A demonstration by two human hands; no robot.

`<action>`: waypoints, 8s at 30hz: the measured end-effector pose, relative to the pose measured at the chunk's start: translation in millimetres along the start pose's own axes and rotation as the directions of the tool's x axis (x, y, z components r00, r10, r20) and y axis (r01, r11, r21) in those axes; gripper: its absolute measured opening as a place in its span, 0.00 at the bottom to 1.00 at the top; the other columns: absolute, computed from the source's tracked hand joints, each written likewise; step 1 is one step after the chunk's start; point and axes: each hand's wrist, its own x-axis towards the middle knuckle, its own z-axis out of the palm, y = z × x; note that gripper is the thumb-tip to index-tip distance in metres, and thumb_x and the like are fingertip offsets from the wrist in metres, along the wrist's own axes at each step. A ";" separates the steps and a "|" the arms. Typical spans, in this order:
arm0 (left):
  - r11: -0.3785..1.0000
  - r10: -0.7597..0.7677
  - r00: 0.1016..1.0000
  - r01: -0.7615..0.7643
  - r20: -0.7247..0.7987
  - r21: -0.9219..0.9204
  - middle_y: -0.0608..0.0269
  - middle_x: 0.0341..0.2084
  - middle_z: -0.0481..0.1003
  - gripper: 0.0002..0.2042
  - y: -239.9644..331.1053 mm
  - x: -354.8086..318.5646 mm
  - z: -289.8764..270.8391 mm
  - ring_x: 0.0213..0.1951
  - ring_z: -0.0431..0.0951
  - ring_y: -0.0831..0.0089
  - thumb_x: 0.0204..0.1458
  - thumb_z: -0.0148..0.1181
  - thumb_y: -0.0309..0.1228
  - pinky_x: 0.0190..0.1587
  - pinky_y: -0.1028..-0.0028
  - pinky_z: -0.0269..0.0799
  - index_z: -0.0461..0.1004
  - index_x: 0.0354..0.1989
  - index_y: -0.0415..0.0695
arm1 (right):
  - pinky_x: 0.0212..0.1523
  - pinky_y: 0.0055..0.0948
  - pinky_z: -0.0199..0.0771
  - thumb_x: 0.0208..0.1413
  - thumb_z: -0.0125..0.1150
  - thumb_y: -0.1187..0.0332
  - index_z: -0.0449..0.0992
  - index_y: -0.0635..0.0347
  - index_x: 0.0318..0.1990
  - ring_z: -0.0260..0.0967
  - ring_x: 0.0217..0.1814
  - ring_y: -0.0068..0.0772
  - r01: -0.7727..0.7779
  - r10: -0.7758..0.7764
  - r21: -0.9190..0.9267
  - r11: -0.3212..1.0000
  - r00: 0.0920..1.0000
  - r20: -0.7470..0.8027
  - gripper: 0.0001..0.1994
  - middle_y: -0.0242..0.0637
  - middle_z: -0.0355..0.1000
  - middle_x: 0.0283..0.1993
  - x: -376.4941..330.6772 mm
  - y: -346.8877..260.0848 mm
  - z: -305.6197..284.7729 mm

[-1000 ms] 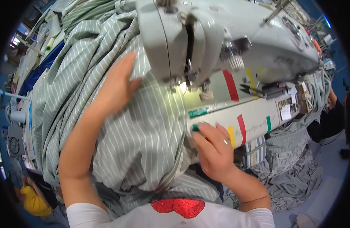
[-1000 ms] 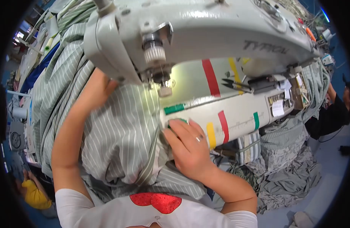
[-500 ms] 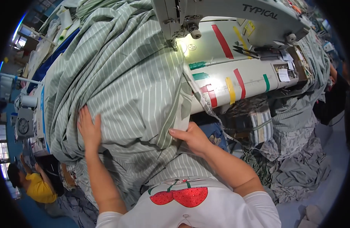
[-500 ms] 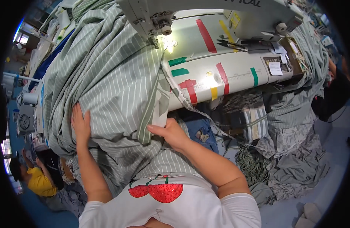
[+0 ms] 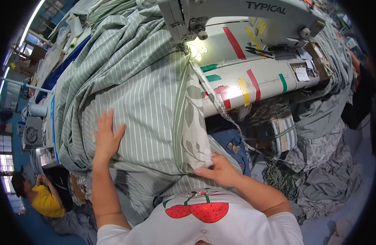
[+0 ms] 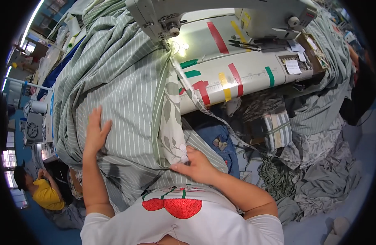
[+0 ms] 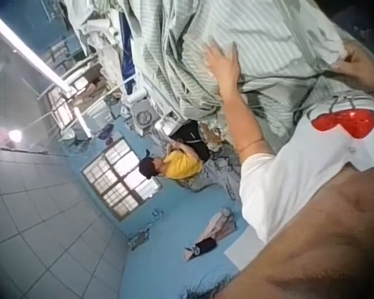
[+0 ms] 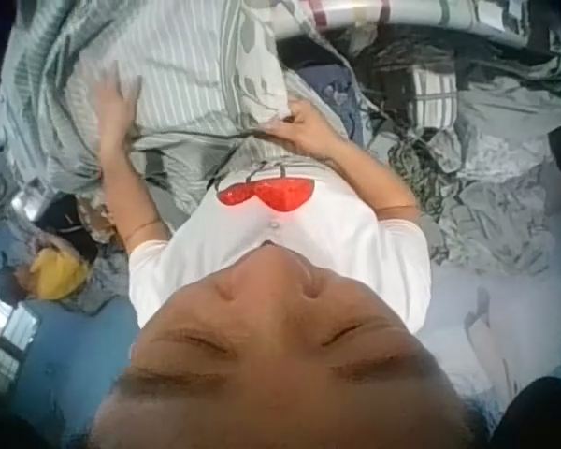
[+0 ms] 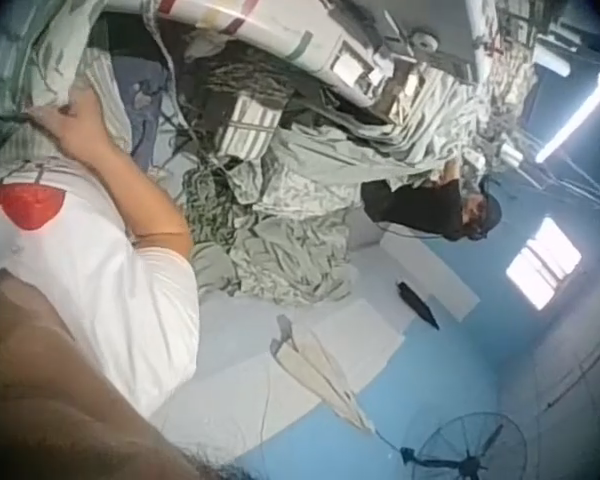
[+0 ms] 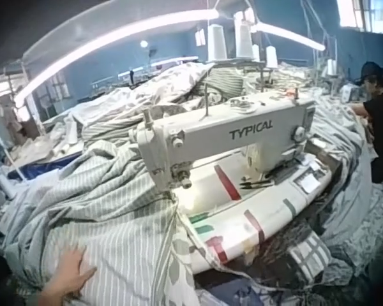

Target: Sewing pieces of fabric together using an industrial sewing machine in a factory environment.

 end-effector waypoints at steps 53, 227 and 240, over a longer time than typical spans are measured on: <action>0.580 0.494 0.791 -0.608 -0.360 -0.541 0.65 0.24 0.68 0.12 183.2 -117.5 38.0 0.31 0.71 0.67 0.37 0.55 0.26 0.35 0.69 0.63 0.75 0.34 0.41 | 0.37 0.23 0.73 0.58 0.50 0.76 0.66 0.66 0.48 0.73 0.40 0.24 0.415 -0.510 -0.449 0.792 0.853 -0.112 0.11 0.39 0.74 0.35 -49.1 -9.6 -5.8; 0.066 -0.639 0.707 0.443 0.303 -0.894 0.62 0.43 0.71 0.16 -21.7 -150.7 156.5 0.47 0.69 0.68 0.52 0.54 0.35 0.53 0.66 0.62 0.69 0.47 0.40 | 0.45 0.22 0.69 0.45 0.64 0.74 0.72 0.64 0.45 0.70 0.42 0.21 0.143 -0.091 0.380 0.914 0.984 -0.151 0.17 0.33 0.74 0.41 35.5 -24.2 -0.6; 0.979 -0.181 0.881 0.204 -0.438 0.007 0.55 0.29 0.73 0.04 -156.5 58.0 -140.1 0.32 0.71 0.63 0.47 0.56 0.27 0.36 0.68 0.65 0.70 0.30 0.41 | 0.39 0.19 0.70 0.47 0.64 0.74 0.76 0.67 0.42 0.71 0.37 0.19 -0.099 0.062 0.245 0.964 0.986 0.155 0.14 0.33 0.76 0.37 0.5 -15.6 19.5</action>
